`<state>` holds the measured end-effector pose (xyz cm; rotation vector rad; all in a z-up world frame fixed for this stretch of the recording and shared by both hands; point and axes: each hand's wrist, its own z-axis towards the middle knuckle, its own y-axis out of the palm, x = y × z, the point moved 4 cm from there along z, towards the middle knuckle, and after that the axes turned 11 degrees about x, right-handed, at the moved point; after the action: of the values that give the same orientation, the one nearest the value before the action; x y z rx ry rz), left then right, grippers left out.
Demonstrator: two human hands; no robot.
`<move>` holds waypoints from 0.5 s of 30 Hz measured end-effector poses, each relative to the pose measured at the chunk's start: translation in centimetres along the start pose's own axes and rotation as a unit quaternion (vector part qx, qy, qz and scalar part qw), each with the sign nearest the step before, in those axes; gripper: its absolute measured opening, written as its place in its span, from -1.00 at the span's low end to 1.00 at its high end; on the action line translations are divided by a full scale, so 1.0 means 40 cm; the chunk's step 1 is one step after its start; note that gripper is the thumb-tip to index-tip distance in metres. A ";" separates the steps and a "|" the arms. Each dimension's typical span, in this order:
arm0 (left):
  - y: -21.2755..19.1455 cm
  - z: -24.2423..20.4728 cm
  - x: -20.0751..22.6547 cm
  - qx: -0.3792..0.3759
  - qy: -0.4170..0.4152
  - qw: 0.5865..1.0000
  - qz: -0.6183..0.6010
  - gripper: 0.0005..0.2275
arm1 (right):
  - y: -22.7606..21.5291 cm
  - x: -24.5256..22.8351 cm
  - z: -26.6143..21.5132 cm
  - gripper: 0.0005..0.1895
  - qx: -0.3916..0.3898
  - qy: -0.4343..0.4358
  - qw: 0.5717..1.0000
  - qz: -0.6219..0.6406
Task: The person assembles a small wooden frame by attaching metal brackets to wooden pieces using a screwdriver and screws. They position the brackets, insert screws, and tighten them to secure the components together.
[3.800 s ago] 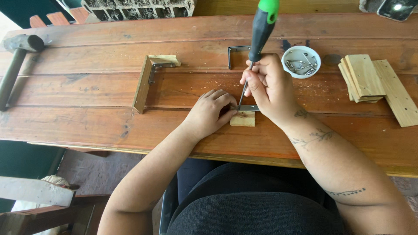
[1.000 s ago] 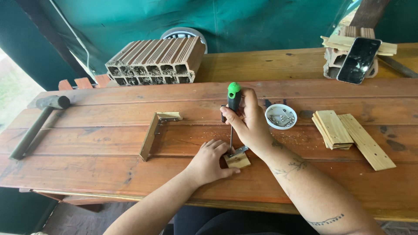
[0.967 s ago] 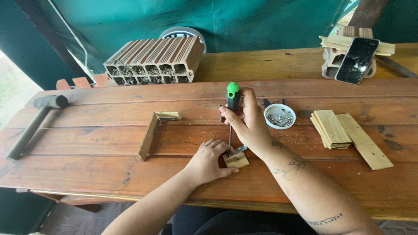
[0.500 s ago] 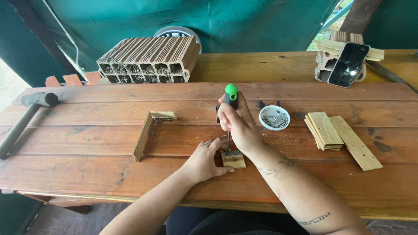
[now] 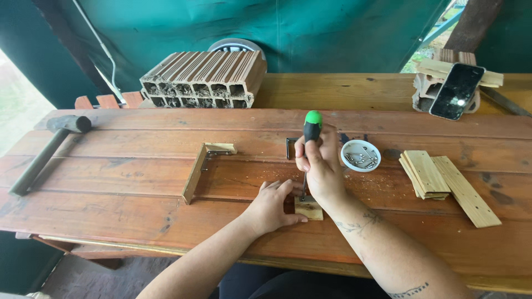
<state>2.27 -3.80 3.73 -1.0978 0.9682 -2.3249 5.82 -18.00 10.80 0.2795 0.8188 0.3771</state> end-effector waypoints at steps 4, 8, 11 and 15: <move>0.006 -0.004 -0.011 -0.004 -0.004 1.000 -0.001 -0.27 | -0.003 0.006 -0.008 -0.77 0.016 0.003 0.999 -0.045; 0.004 -0.002 -0.014 -0.012 -0.019 1.000 -0.001 -0.35 | -0.021 0.036 -0.013 -0.75 0.014 0.032 0.999 -0.002; 0.012 -0.003 -0.023 -0.014 -0.035 0.999 -0.003 -0.36 | -0.030 0.059 -0.019 -0.64 0.000 0.077 0.996 0.038; 0.015 -0.001 -0.025 -0.013 -0.040 0.999 0.007 -0.36 | -0.027 0.079 -0.027 -0.53 -0.014 0.117 0.991 0.065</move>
<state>2.89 -3.61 2.77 -1.1793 0.9760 -2.2453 7.22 -17.52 7.60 0.2659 1.0270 0.5501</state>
